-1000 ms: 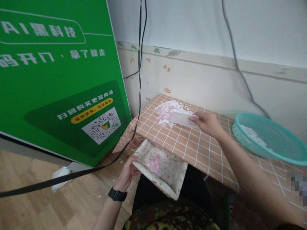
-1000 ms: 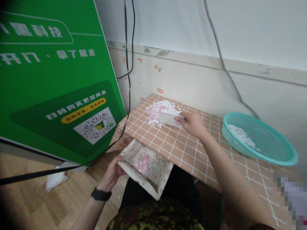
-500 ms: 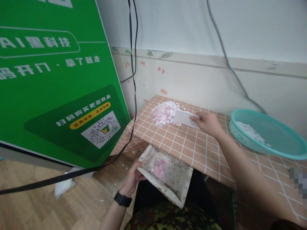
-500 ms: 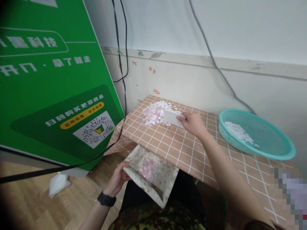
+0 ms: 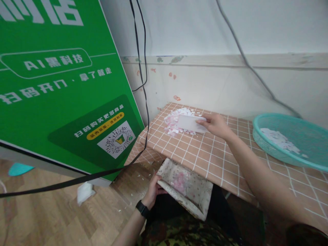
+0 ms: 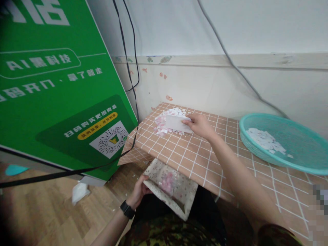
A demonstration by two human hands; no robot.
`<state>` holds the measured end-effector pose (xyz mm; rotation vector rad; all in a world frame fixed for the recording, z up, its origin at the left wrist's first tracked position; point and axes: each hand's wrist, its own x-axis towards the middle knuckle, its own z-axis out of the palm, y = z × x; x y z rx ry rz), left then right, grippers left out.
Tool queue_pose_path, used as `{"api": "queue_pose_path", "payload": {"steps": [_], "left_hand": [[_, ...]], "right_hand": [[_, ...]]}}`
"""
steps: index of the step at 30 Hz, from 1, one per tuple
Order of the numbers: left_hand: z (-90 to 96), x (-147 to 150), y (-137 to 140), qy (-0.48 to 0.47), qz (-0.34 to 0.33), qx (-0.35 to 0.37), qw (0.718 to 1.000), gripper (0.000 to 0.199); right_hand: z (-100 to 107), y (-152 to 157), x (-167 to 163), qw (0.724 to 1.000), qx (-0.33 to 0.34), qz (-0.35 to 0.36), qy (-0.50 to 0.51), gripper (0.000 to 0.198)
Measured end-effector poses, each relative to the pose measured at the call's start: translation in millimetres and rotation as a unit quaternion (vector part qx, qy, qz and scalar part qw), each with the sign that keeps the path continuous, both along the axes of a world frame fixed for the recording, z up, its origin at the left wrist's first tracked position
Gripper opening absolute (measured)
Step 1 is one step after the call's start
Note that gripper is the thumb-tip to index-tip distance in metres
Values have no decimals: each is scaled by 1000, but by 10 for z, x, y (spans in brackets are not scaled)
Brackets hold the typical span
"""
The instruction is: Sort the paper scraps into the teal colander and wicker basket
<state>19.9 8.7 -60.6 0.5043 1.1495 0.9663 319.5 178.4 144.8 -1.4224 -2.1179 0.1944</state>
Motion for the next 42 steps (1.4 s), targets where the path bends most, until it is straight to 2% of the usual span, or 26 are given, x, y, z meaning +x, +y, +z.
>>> {"api": "queue_pose_path", "payload": {"steps": [4,8,11,15,20,24,27,30,33,36,39,42], "left_hand": [[-11,-18,13,13,-13,10,1000,40],[18,-35,42,5,-20,11,1000,40],[35,-34,91,5,-25,-2,1000,40],[22,-25,141,6,-23,-9,1000,40],[4,-20,55,6,0,6,1000,40],[14,-42,-48,1,17,25,1000,39],[31,-59,-95,-6,32,37,999,37],[60,-63,-133,-21,31,50,998,38],[84,-62,-174,-32,29,65,997,41],[88,-63,-203,-36,31,76,996,42],[77,-63,-209,-34,36,80,996,42],[74,-59,-200,-35,34,85,995,42]], "right_hand": [[-154,13,-80,999,-1,26,19,33],[-284,-43,-132,999,34,4,36,29],[-339,-87,-96,999,24,2,43,30],[-340,-134,-33,998,24,-1,65,31],[-361,-164,-62,993,-3,51,107,33],[-340,-128,46,998,6,-6,58,32],[-325,-118,113,996,19,-37,77,32],[-376,-143,14,991,8,3,136,35],[-443,-166,-146,989,2,38,145,36],[-418,-162,-144,994,2,11,109,34],[-314,-144,18,997,-9,-27,78,34],[-260,-140,105,994,-10,-32,104,35]]}}
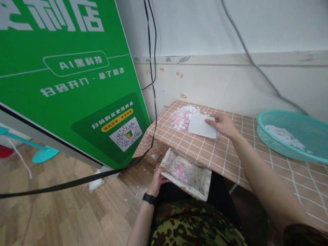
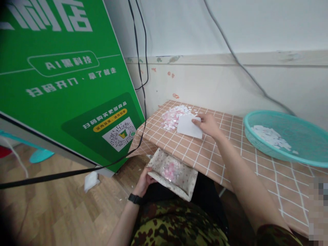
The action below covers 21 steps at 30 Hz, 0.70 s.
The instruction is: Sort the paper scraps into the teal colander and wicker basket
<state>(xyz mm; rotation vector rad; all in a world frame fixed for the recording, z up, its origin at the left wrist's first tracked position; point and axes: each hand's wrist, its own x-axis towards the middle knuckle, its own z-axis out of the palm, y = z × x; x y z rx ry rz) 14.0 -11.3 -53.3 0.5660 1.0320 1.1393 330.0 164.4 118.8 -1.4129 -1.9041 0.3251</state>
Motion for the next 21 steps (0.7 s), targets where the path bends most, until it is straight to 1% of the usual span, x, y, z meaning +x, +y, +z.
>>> {"api": "queue_pose_path", "payload": {"steps": [4,6,7,10,13,16,19,21], "left_hand": [[11,7,4,3,1,1,1000,42],[18,8,-1,6,2,1,1000,41],[22,8,-4,7,1,3,1000,41],[34,10,-12,9,-2,7,1000,41],[45,17,-11,16,1,12,1000,40],[52,22,-6,20,1,11,1000,42],[55,23,0,20,2,9,1000,45],[54,23,3,19,6,8,1000,47]], "right_hand": [[-86,-30,-167,997,-11,35,67,39],[-135,-37,-245,996,-17,45,69,40],[-147,-34,-251,997,-22,38,63,40],[-119,-9,-121,997,-61,4,57,41],[-55,14,94,987,-113,-3,110,43],[-56,0,212,978,-117,-30,169,47],[-118,-67,229,982,-114,-22,146,46],[-151,-135,236,983,-126,-14,134,45]]}}
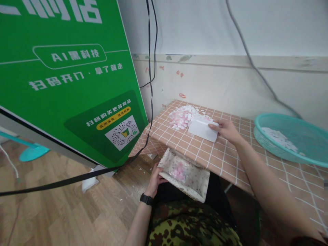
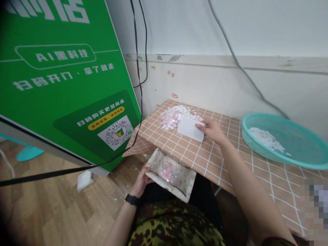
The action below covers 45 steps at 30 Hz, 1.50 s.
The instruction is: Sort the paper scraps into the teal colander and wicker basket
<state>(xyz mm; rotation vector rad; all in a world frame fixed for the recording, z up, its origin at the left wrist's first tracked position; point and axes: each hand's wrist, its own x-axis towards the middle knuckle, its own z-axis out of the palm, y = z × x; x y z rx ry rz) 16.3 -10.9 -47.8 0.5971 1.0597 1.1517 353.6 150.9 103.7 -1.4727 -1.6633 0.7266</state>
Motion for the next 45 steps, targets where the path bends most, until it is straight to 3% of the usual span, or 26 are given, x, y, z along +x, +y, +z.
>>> {"api": "queue_pose_path", "payload": {"steps": [6,16,21,26,31,39,45], "left_hand": [[-27,5,14,-2,12,-18,1000,48],[43,-2,-14,-8,21,-36,999,45],[131,-36,-18,12,19,-45,999,40],[245,-51,-5,23,3,-66,998,39],[357,-61,-7,18,8,-70,997,34],[450,-43,-10,14,20,-74,997,32],[456,-18,-13,9,26,-73,997,33]], "right_hand": [[-18,-187,157,994,-39,-40,94,44],[-45,-243,299,991,-82,-25,105,42],[-23,-276,320,986,-130,22,105,41],[-31,-284,319,983,-134,26,126,38],[40,-367,189,964,-199,111,135,40],[48,-337,301,975,-170,98,103,37],[24,-449,-12,953,-222,197,62,31]]}}
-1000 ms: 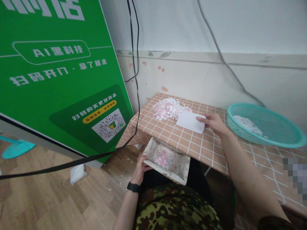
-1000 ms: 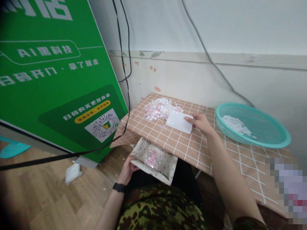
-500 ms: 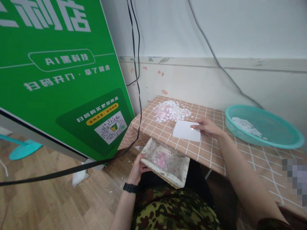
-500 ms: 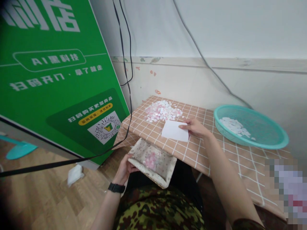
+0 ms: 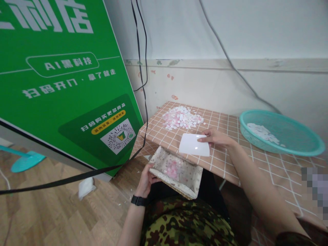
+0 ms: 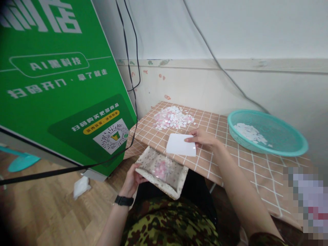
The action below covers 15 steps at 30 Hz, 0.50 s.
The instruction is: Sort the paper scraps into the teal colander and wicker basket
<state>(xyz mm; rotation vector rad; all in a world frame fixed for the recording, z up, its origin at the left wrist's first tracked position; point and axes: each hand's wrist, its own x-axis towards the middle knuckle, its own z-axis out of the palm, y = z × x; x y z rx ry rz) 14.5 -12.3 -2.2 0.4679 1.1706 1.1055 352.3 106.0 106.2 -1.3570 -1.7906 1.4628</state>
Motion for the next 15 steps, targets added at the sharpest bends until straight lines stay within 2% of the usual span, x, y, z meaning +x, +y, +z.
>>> {"api": "queue_pose_path", "payload": {"steps": [2,4,6,9,11,15], "left_hand": [[-2,-3,2,3,3,-3,1000,33],[-6,-11,5,4,4,-2,1000,33],[-10,-19,7,3,2,-1,1000,33],[-6,-23,6,-2,-2,0,1000,34],[4,-20,3,-5,-4,4,1000,33],[22,-11,1,-2,8,3,1000,31]], "right_hand": [[0,-39,-100,999,-21,38,15,31],[-13,-28,-108,999,-23,24,42,32],[-41,39,-19,995,6,-56,77,35],[-103,179,193,970,64,-205,111,39],[-145,241,288,961,73,-249,97,40],[-201,229,235,969,81,-222,71,39]]}}
